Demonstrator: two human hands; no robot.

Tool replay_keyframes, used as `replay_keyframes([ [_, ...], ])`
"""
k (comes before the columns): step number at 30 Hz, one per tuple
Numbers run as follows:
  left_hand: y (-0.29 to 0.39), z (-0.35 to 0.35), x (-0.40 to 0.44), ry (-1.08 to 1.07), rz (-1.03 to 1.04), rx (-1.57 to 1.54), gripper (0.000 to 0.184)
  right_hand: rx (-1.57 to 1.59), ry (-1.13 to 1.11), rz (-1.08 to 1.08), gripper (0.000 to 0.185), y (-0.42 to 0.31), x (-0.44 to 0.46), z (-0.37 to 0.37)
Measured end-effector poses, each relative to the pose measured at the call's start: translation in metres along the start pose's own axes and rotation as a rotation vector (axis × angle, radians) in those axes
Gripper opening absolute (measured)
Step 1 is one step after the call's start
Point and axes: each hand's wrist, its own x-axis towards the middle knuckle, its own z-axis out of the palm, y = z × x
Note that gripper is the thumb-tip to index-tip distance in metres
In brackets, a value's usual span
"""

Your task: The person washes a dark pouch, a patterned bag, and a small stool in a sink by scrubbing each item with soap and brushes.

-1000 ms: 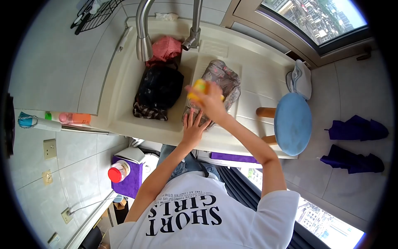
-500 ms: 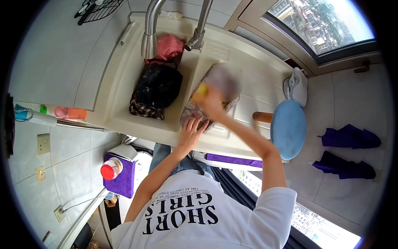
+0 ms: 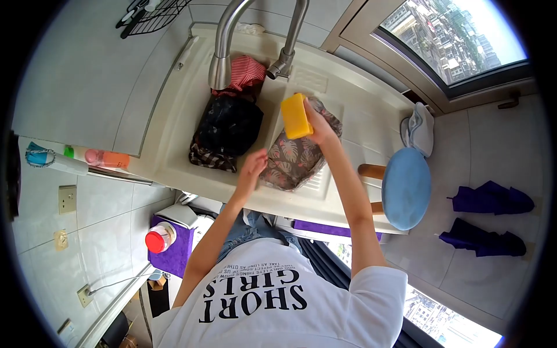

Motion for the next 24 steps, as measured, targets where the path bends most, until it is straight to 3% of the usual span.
replay_keyframes([
  [1, 0.008, -0.003, 0.007, 0.001, -0.001, 0.001, 0.036, 0.08, -0.015, -0.022, 0.044, 0.007, -0.008, 0.025],
  [2, 0.021, -0.005, 0.014, 0.045, -0.058, -0.212, 0.039, 0.084, -0.015, -0.022, 0.044, 0.007, -0.016, 0.049],
  [3, 0.032, -0.008, 0.02, 0.088, -0.117, -0.424, 0.043, 0.104, -0.078, 0.047, 0.044, 0.007, -0.025, 0.071],
  [4, 0.039, -0.01, 0.026, 0.086, -0.122, -0.42, 0.043, 0.125, -0.141, 0.116, 0.045, 0.011, -0.028, 0.084],
  [7, 0.044, -0.013, 0.051, -0.077, -0.252, -0.997, 0.048, 0.036, -0.003, 0.109, 0.04, 0.033, -0.018, 0.087],
  [10, 0.06, -0.016, 0.065, -0.107, -0.245, -1.037, 0.047, -0.072, 0.13, 0.031, 0.032, 0.043, -0.006, 0.092],
  [12, 0.071, -0.025, 0.071, -0.093, -0.284, -1.119, 0.048, -0.887, 0.165, -0.103, 0.028, 0.03, 0.009, 0.085],
  [13, 0.071, -0.032, 0.076, -0.151, -0.291, -1.099, 0.048, -0.886, 0.17, -0.107, 0.028, 0.022, 0.019, 0.081],
  [15, 0.072, -0.046, 0.087, -0.211, -0.303, -1.075, 0.049, -1.93, 0.599, -0.981, 0.026, 0.006, 0.041, 0.069],
  [18, 0.069, -0.069, 0.109, -0.227, -0.352, -1.13, 0.049, -2.082, 0.805, -1.073, 0.023, -0.012, 0.077, 0.049],
  [19, 0.066, -0.077, 0.119, -0.208, -0.368, -1.125, 0.05, -2.082, 0.811, -1.069, 0.023, -0.014, 0.085, 0.039],
  [20, 0.064, -0.084, 0.129, -0.188, -0.382, -1.121, 0.051, -2.09, 0.74, -0.895, 0.019, -0.015, 0.092, 0.029],
  [21, 0.067, -0.09, 0.141, -0.036, -0.508, -1.196, 0.053, -2.088, 0.664, -0.725, 0.016, -0.017, 0.096, 0.03],
  [24, 0.066, -0.108, 0.159, 0.004, -0.366, -0.997, 0.055, -2.222, 0.684, -0.56, 0.013, -0.015, 0.102, 0.033],
])
